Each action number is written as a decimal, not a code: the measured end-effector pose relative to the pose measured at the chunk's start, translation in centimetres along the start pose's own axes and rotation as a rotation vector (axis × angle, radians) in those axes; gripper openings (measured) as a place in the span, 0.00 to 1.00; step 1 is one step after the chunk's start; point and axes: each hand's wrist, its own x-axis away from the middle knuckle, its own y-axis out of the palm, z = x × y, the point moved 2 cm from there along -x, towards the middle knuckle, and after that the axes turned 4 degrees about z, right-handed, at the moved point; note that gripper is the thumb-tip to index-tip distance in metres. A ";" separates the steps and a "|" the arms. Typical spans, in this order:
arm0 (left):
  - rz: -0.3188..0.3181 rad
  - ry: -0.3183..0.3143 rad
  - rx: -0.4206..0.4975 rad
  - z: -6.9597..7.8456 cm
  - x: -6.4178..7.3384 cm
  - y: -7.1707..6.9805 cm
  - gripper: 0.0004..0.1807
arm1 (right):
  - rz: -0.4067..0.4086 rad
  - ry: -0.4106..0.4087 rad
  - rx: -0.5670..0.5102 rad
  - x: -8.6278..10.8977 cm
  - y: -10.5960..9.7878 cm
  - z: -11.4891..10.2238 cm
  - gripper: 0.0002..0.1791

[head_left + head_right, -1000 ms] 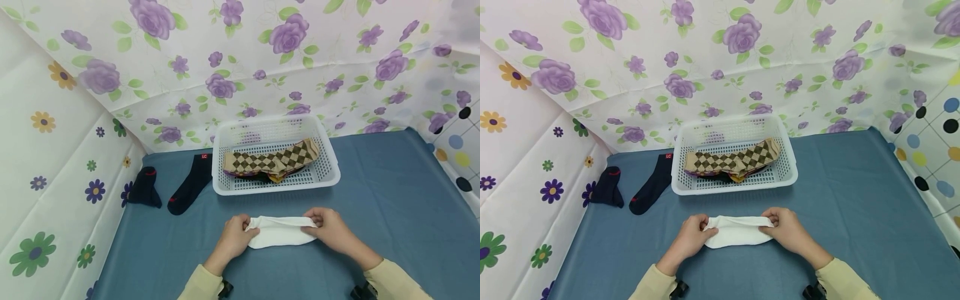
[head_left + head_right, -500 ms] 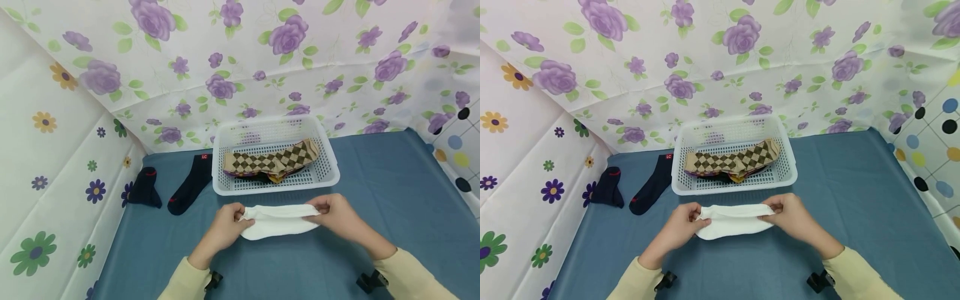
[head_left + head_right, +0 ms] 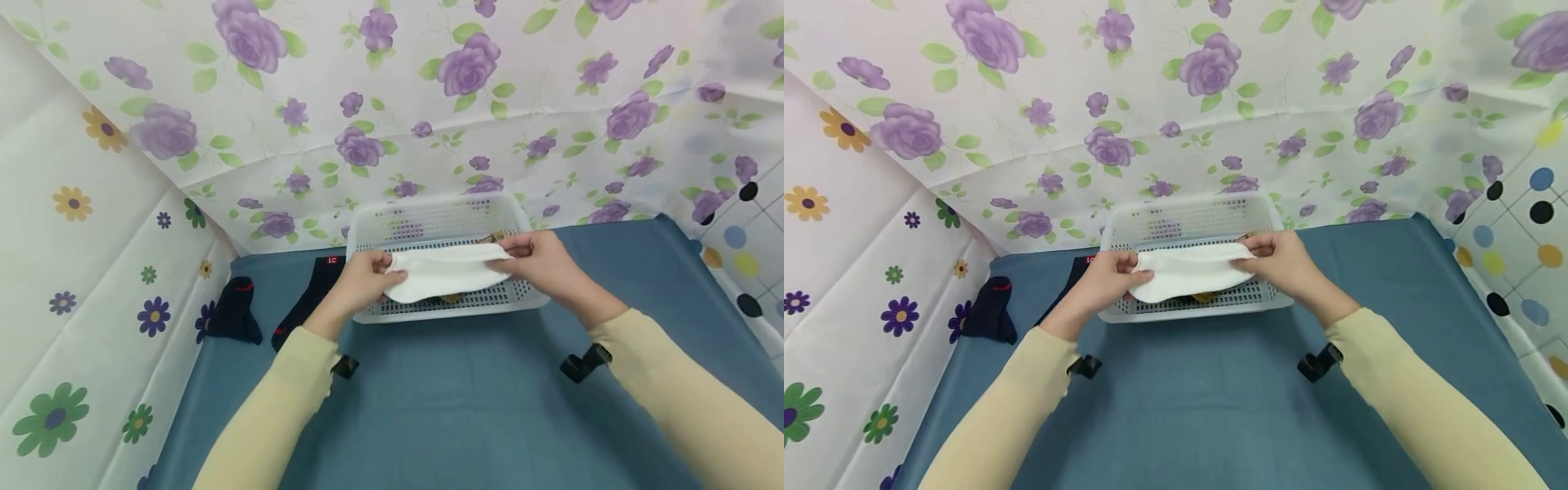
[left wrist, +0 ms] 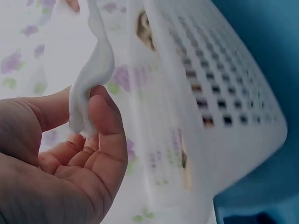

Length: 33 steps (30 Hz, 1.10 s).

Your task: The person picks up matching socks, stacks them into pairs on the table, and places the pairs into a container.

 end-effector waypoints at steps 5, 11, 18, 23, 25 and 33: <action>-0.036 -0.030 -0.104 0.1 -3.2 0.0 0.25 | -0.047 0.066 -0.009 -2.4 0.3 0.2 0.25; -0.031 -0.054 -0.223 1.0 -5.7 0.2 0.30 | -0.063 0.063 0.098 -4.6 0.6 -0.1 0.20; -0.006 -0.093 -0.444 1.1 -7.5 1.3 0.22 | -0.150 0.087 0.315 -6.7 1.1 -0.1 0.06; -0.002 -0.106 -0.577 1.0 -8.0 1.7 0.11 | -0.197 0.065 0.450 -7.7 1.7 -0.1 0.24; 0.004 -0.107 -0.629 1.0 -8.0 1.6 0.16 | -0.201 0.052 0.498 -7.9 1.9 0.0 0.27; -0.018 -0.123 -0.691 0.4 -7.9 1.0 0.31 | -0.157 -0.049 0.722 -7.9 3.0 0.1 0.23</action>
